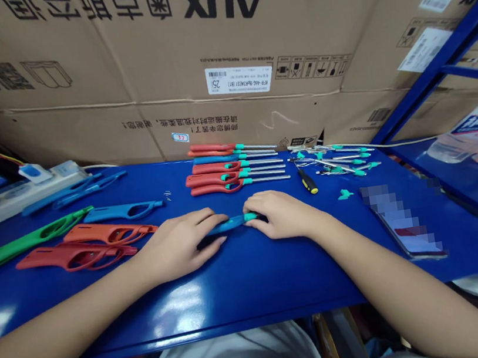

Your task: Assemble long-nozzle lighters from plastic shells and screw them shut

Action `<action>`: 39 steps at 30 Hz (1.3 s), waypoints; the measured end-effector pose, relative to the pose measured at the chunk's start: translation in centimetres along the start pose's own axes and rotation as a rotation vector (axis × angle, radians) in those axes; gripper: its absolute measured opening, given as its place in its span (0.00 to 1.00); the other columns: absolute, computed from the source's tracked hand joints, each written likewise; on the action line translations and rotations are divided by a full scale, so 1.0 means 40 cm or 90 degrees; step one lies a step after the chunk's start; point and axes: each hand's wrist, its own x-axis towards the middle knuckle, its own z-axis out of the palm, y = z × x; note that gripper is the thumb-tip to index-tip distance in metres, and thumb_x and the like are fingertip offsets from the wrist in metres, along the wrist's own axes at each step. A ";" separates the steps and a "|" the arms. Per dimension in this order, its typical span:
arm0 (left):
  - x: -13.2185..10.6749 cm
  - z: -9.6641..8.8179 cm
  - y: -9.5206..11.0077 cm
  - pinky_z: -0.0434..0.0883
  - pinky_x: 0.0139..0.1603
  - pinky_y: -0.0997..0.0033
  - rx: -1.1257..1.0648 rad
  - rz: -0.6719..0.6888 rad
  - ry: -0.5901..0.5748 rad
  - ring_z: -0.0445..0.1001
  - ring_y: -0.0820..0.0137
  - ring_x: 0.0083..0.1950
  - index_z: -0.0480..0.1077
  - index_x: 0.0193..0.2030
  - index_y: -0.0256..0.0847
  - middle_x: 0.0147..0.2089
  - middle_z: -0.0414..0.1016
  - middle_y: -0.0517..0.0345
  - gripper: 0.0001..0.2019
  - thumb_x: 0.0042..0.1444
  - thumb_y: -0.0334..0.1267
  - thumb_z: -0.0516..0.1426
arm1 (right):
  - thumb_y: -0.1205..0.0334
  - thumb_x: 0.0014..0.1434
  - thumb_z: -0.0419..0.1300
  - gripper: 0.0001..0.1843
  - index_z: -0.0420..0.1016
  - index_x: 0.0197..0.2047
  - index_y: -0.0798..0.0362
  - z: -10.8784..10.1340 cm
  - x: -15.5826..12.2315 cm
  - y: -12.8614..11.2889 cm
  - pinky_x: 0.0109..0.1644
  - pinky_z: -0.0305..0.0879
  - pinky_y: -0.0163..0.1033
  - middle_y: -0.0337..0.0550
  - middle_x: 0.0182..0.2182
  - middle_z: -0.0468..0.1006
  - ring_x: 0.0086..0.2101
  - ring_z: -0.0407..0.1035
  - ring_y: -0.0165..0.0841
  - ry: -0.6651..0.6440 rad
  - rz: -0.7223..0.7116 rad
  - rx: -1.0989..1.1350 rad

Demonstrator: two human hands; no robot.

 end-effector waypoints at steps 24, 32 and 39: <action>-0.012 -0.014 -0.019 0.76 0.45 0.59 0.012 -0.090 -0.044 0.77 0.57 0.47 0.72 0.57 0.40 0.50 0.73 0.48 0.16 0.69 0.43 0.52 | 0.47 0.64 0.58 0.26 0.67 0.57 0.58 -0.084 -0.052 0.093 0.43 0.71 0.58 0.72 0.55 0.69 0.49 0.74 0.62 0.025 0.681 -0.224; -0.014 0.008 -0.017 0.76 0.53 0.58 -0.127 -0.083 -0.009 0.76 0.60 0.50 0.70 0.61 0.39 0.52 0.71 0.47 0.17 0.69 0.39 0.52 | 0.52 0.69 0.51 0.25 0.64 0.62 0.59 -0.109 -0.046 0.090 0.49 0.71 0.54 0.65 0.56 0.74 0.54 0.72 0.57 -0.110 0.764 -0.238; -0.018 0.022 -0.018 0.74 0.56 0.57 -0.170 -0.066 0.015 0.74 0.59 0.52 0.69 0.62 0.38 0.53 0.70 0.47 0.18 0.68 0.36 0.52 | 0.54 0.64 0.55 0.23 0.69 0.59 0.54 -0.125 -0.062 0.105 0.44 0.70 0.50 0.60 0.50 0.79 0.49 0.75 0.53 0.073 0.743 -0.246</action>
